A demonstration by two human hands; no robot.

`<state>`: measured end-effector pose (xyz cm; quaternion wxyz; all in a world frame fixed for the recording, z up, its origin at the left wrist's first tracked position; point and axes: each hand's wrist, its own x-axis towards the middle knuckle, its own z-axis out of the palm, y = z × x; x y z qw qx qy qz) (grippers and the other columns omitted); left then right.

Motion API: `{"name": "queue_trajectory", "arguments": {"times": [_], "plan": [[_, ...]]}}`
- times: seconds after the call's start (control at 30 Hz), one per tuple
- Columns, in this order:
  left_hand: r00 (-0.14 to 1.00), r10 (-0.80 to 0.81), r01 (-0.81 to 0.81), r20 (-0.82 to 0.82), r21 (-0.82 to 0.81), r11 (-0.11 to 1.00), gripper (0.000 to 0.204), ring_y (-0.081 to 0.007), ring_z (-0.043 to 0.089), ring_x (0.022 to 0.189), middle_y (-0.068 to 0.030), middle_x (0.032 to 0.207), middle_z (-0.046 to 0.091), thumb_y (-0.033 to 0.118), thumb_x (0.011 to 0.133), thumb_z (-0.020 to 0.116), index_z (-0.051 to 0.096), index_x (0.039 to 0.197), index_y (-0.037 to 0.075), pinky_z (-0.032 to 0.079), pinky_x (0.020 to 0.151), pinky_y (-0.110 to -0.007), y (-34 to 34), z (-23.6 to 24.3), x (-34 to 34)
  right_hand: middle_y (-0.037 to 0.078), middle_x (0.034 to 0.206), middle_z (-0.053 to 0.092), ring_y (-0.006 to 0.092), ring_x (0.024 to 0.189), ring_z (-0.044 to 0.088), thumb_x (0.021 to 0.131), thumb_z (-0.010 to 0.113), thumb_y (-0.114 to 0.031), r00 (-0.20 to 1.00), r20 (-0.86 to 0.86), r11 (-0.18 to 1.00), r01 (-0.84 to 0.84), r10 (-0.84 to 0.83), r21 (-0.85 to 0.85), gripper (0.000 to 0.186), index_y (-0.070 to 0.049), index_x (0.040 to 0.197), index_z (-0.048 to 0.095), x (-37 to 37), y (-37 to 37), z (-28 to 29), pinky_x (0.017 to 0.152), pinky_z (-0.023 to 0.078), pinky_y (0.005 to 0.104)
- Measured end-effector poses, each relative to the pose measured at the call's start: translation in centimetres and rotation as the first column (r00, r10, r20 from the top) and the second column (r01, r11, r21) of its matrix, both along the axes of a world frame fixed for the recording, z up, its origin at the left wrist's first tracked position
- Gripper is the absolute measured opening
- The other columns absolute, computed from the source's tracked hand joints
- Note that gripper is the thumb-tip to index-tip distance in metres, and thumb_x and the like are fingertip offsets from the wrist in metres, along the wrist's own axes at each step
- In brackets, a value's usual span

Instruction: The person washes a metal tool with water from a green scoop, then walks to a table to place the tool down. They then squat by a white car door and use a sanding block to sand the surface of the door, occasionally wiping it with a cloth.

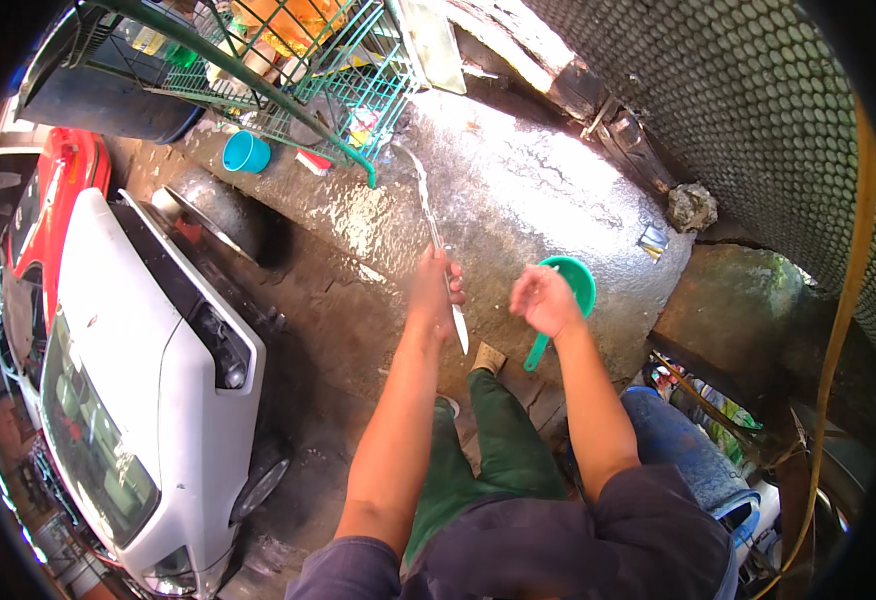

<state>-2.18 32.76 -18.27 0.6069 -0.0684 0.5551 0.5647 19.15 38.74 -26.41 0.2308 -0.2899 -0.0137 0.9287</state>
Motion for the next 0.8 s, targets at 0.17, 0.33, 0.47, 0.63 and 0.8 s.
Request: {"name": "queue_trajectory", "arguments": {"times": [0.17,0.33,0.47,0.63,0.8], "plan": [[0.985,0.097,-0.099,0.141,0.004,0.995,0.017,-0.0062,0.044,0.06,0.0024,0.08,0.051,0.026,0.104,0.046,0.052,0.115,0.015,0.035,0.047,-0.019,1.1,-3.3,0.2,0.014,0.112,0.067,0.0264,0.103,0.066,0.096,0.052,-0.011,0.786,0.619,0.419,-0.557,-0.014,0.717,0.023,0.0,0.111,0.065,-6.0,-3.6,15.2,0.087,0.054,0.0385],[0.982,0.119,-0.108,0.146,-0.086,0.99,0.02,-0.0057,0.044,0.056,0.0038,0.075,0.05,0.028,0.098,0.062,0.059,0.108,0.011,0.037,0.046,-0.019,1.3,-4.9,0.2,0.012,0.135,0.055,0.0254,0.123,0.055,0.093,0.059,-0.004,0.799,0.515,0.212,-0.47,-0.311,0.857,0.031,-0.002,0.124,0.062,-5.9,-4.9,18.9,0.101,0.045,0.0364],[0.906,0.169,-0.178,0.389,-0.015,0.984,0.021,-0.0029,0.044,0.057,0.0041,0.076,0.049,0.025,0.097,0.062,0.057,0.111,0.01,0.038,0.044,-0.015,0.7,-1.7,0.2,0.015,0.146,0.044,0.0289,0.128,0.049,0.095,0.059,-0.008,0.391,0.693,0.581,-0.377,-0.606,0.721,0.048,-0.004,0.141,0.045,1.9,-4.5,8.3,0.106,0.041,0.04],[0.896,0.226,-0.252,0.383,0.017,0.968,0.024,-0.0037,0.045,0.057,0.0027,0.078,0.05,0.025,0.103,0.052,0.054,0.12,0.008,0.04,0.043,-0.016,-1.5,2.2,0.6,0.019,0.142,0.044,0.0312,0.133,0.042,0.089,0.068,-0.044,0.176,0.975,0.989,0.075,-0.138,0.126,0.072,-0.006,0.145,0.04,7.9,-7.9,-3.3,0.109,0.035,0.0442],[0.907,0.237,-0.247,0.348,-0.018,0.969,0.024,-0.0039,0.044,0.055,0.0018,0.079,0.05,0.022,0.101,0.056,0.052,0.119,0.008,0.036,0.042,-0.015,-4.9,3.7,0.8,0.006,0.094,0.061,0.018,0.081,0.059,0.095,0.063,-0.044,0.609,0.783,0.992,0.062,-0.127,0.112,0.042,-0.011,0.119,0.052,6.8,-9.8,-6.0,0.072,0.05,0.0369]]}}
